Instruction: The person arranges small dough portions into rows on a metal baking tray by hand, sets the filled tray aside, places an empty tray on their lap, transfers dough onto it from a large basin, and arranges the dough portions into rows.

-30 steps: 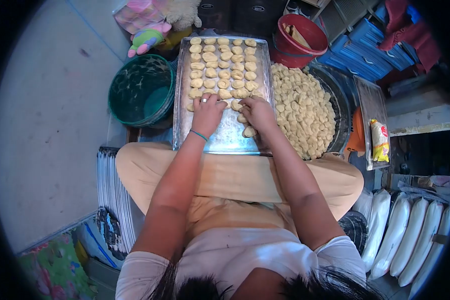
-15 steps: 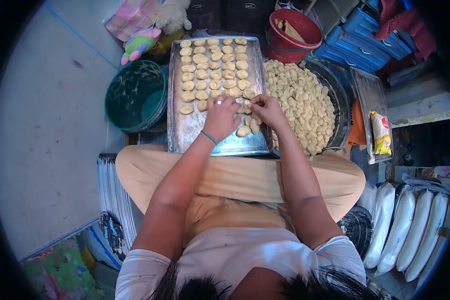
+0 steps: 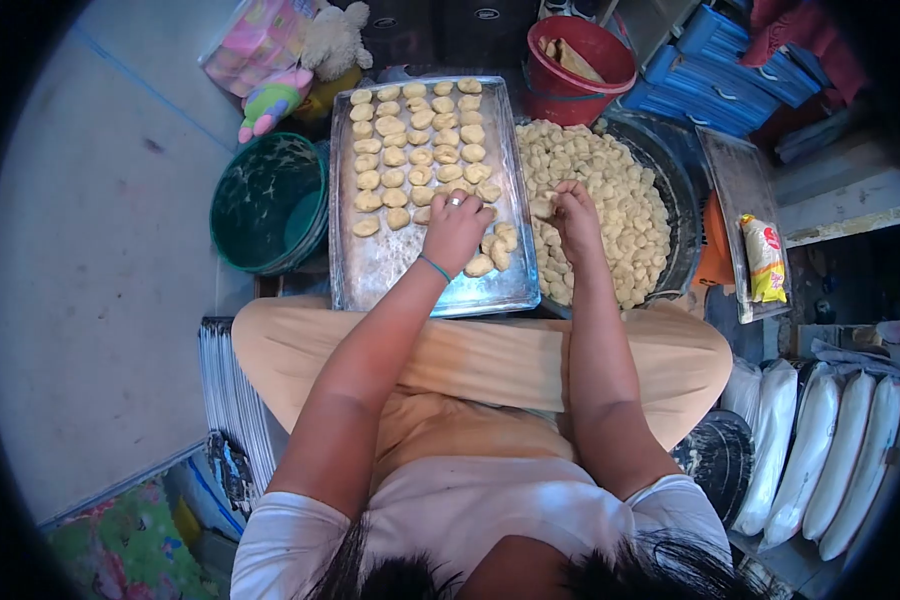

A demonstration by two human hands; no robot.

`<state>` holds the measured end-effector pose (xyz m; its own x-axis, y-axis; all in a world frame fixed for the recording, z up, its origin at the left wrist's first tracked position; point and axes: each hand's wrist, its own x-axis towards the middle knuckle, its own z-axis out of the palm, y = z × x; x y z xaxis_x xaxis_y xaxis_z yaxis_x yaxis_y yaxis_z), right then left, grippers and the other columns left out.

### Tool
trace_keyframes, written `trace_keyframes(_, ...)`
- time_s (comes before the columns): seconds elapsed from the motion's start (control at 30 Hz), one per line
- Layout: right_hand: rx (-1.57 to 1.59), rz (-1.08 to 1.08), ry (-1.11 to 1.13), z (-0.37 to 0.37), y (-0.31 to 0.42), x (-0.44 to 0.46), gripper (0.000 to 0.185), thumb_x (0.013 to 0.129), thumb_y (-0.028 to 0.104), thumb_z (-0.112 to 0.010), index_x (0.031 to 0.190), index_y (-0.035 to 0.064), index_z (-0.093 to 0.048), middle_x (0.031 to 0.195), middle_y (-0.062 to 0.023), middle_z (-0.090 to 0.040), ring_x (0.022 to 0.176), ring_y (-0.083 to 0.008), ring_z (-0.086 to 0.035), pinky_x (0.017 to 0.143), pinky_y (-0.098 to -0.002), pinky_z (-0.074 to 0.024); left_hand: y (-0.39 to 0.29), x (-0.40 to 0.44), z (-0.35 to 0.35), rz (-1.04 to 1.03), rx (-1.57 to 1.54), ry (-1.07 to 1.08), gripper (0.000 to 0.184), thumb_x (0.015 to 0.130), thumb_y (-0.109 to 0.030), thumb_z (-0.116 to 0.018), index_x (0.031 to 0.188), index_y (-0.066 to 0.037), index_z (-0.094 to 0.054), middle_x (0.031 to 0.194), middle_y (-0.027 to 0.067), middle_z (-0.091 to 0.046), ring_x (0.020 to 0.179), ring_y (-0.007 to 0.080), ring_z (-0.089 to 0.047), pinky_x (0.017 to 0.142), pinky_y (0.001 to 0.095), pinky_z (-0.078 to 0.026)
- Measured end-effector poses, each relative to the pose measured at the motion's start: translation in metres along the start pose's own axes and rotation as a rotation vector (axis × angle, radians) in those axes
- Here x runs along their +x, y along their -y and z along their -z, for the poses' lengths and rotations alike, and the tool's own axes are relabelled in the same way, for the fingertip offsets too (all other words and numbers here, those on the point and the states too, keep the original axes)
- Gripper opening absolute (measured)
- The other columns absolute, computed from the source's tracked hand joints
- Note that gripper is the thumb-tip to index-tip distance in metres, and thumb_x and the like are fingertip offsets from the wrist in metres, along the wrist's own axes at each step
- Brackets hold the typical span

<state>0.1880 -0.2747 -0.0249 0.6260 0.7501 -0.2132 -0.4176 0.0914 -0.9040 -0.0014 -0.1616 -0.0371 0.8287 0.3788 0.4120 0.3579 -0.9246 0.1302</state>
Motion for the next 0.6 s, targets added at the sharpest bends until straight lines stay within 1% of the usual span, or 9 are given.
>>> trace_keyframes(0.13,-0.631,-0.084,0.099,0.001,0.005,-0.007,0.013,0.091,0.02,-0.061,0.095,0.0087,-0.066,0.078,0.0017,-0.059,0.07,-0.0085,-0.055,0.063,-0.0252,-0.0465,-0.009,0.007,0.008,0.036,-0.048,-0.018,0.012,0.085,-0.019,-0.06,0.094,-0.016,-0.067,0.092,0.0019,-0.061,0.1,0.0229,-0.057,0.085,0.0425,-0.037)
trace_keyframes(0.17,-0.838,0.047,0.19,0.003,-0.004,-0.006,0.023,0.089,0.025,-0.065,0.098,0.0041,-0.068,0.078,-0.0028,-0.064,0.071,-0.0105,-0.059,0.063,-0.0269,-0.0471,-0.011,0.006,0.015,0.068,-0.074,-0.019,0.015,0.085,-0.019,-0.061,0.097,-0.015,-0.067,0.094,0.003,-0.061,0.099,0.0231,-0.057,0.085,0.0428,-0.037)
trace_keyframes(0.27,-1.017,-0.112,0.355,-0.015,-0.01,-0.02,0.035,0.082,0.03,-0.071,0.103,0.0021,-0.068,0.088,-0.0167,-0.07,0.084,-0.0224,-0.067,0.077,-0.0358,-0.0521,-0.025,-0.023,0.039,0.136,-0.199,0.152,0.028,0.084,-0.023,-0.065,0.109,-0.01,-0.065,0.106,0.0077,-0.062,0.102,0.0283,-0.057,0.086,0.0446,-0.04)
trace_keyframes(0.3,-1.108,0.051,0.354,-0.017,-0.014,-0.021,0.034,0.079,0.027,-0.073,0.103,0.0033,-0.068,0.088,-0.0171,-0.071,0.083,-0.0273,-0.069,0.076,-0.0383,-0.0527,-0.026,-0.04,0.042,0.152,-0.325,0.304,0.037,0.083,-0.018,-0.065,0.118,-0.007,-0.06,0.11,0.0116,-0.06,0.104,0.0315,-0.056,0.089,0.0454,-0.042)
trace_keyframes(0.33,-1.093,0.072,0.315,-0.018,-0.016,-0.02,0.034,0.078,0.026,-0.073,0.103,0.0037,-0.068,0.088,-0.0171,-0.071,0.083,-0.0284,-0.069,0.076,-0.0383,-0.0528,-0.031,-0.052,0.044,0.124,-0.377,0.232,0.043,0.082,-0.01,-0.064,0.124,-0.006,-0.056,0.106,0.0151,-0.061,0.102,0.0339,-0.057,0.09,0.0439,-0.045)
trace_keyframes(0.4,-1.067,0.116,0.24,-0.022,-0.013,-0.019,0.033,0.076,0.024,-0.074,0.103,0.0046,-0.069,0.089,-0.0172,-0.071,0.083,-0.0305,-0.069,0.077,-0.0384,-0.053,-0.029,-0.072,0.044,0.239,-0.485,0.135,0.033,0.081,-0.005,-0.061,0.114,-0.003,-0.06,0.098,0.0168,-0.062,0.095,0.0359,-0.059,0.085,0.043,-0.048)
trace_keyframes(0.43,-0.99,0.025,0.261,-0.026,-0.006,-0.019,0.034,0.075,0.023,-0.074,0.102,0.0032,-0.068,0.095,-0.0189,-0.07,0.089,-0.0321,-0.068,0.08,-0.0378,-0.0522,-0.023,-0.077,0.046,0.267,-0.485,0.132,0.03,0.08,-0.005,-0.061,0.11,-0.003,-0.062,0.096,0.0172,-0.062,0.093,0.0363,-0.059,0.084,0.0434,-0.048)
trace_keyframes(0.53,-0.998,0.34,0.364,-0.053,-0.006,-0.021,0.034,0.075,0.022,-0.074,0.102,0.0027,-0.068,0.099,-0.0195,-0.068,0.094,-0.0314,-0.066,0.083,-0.0371,-0.0512,-0.01,-0.09,0.06,0.323,-0.451,0.135,0.02,0.079,-0.005,-0.06,0.099,-0.001,-0.064,0.092,0.0174,-0.063,0.088,0.0372,-0.06,0.08,0.0447,-0.049)
trace_keyframes(0.6,-0.939,0.369,0.428,-0.086,-0.023,-0.023,0.033,0.076,0.021,-0.073,0.102,0.0026,-0.069,0.1,-0.019,-0.068,0.096,-0.0329,-0.065,0.084,-0.0386,-0.0509,-0.008,-0.088,0.074,0.328,-0.369,0.134,0.015,0.079,-0.005,-0.061,0.092,0.0,-0.064,0.091,0.0167,-0.063,0.087,0.0371,-0.06,0.079,0.0455,-0.05)
